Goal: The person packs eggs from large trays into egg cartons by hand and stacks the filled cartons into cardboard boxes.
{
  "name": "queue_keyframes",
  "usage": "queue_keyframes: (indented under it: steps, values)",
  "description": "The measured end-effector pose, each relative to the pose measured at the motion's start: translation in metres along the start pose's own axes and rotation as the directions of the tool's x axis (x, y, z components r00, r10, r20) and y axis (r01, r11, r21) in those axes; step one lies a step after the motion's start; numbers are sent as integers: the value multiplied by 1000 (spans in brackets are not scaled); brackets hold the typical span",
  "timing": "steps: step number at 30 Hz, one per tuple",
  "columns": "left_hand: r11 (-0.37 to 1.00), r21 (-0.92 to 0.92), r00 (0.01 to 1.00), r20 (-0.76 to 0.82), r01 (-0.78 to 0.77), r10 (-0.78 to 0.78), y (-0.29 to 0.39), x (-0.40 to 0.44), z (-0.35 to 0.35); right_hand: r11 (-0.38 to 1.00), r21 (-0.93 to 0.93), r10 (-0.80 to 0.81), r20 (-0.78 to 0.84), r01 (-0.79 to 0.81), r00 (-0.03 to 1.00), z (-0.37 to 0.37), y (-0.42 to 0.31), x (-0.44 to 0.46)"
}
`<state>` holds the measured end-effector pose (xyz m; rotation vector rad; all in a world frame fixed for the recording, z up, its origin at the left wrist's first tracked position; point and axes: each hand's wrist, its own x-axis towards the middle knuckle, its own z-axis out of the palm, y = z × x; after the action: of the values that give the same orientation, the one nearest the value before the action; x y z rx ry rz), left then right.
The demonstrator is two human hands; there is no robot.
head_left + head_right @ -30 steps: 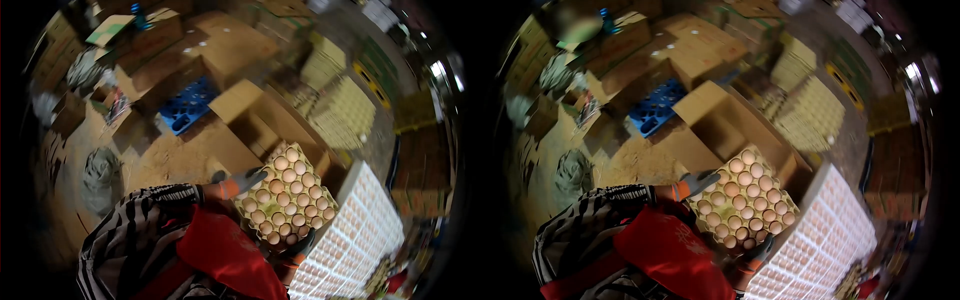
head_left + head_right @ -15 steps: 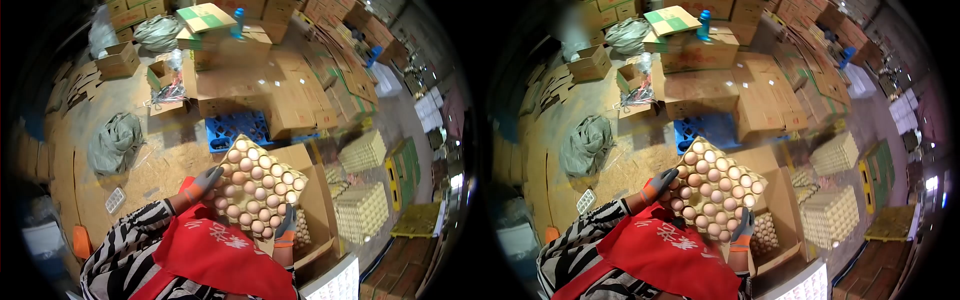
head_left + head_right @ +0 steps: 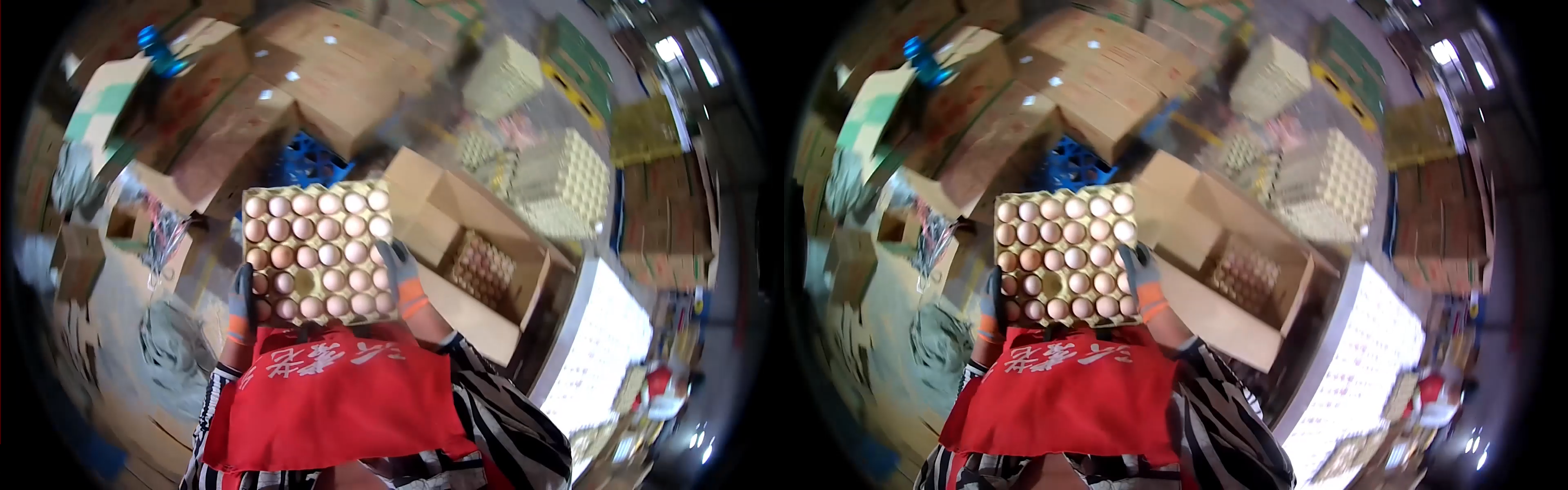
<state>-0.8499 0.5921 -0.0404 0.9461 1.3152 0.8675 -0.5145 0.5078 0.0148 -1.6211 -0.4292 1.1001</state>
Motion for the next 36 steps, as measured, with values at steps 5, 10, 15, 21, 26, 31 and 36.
queue_keyframes:
  steps: [5, 10, 15, 21, 26, 31, 36]
  values:
    - [977, 200, 978, 205, -73, 31, 77, 54, 17, 999, 17, -32, -147, 35, 989, 26, 23, 13]
    - [985, 175, 966, 252, 8, -53, 78, 122, 28, 972, -154, -189, -66, 177, 980, 47, -2, 27]
    - [978, 171, 979, 145, 119, -145, 65, 171, 47, 993, 54, 107, -50, -104, 993, 63, -20, 124]
    - [997, 63, 986, 154, 52, -61, 39, 293, 109, 990, -29, 134, -11, -135, 991, 79, -4, 328]
    - [973, -51, 961, 180, 224, -211, 21, 399, 179, 982, -29, 182, -104, -185, 978, 76, 39, 476]
    - [986, 106, 970, 191, 129, -148, -22, 536, 241, 983, 82, 181, -260, -165, 948, 72, 29, 557]
    - [953, 297, 956, 293, -63, -28, -37, 648, 290, 951, 305, 135, -294, -41, 946, 66, 105, 637]
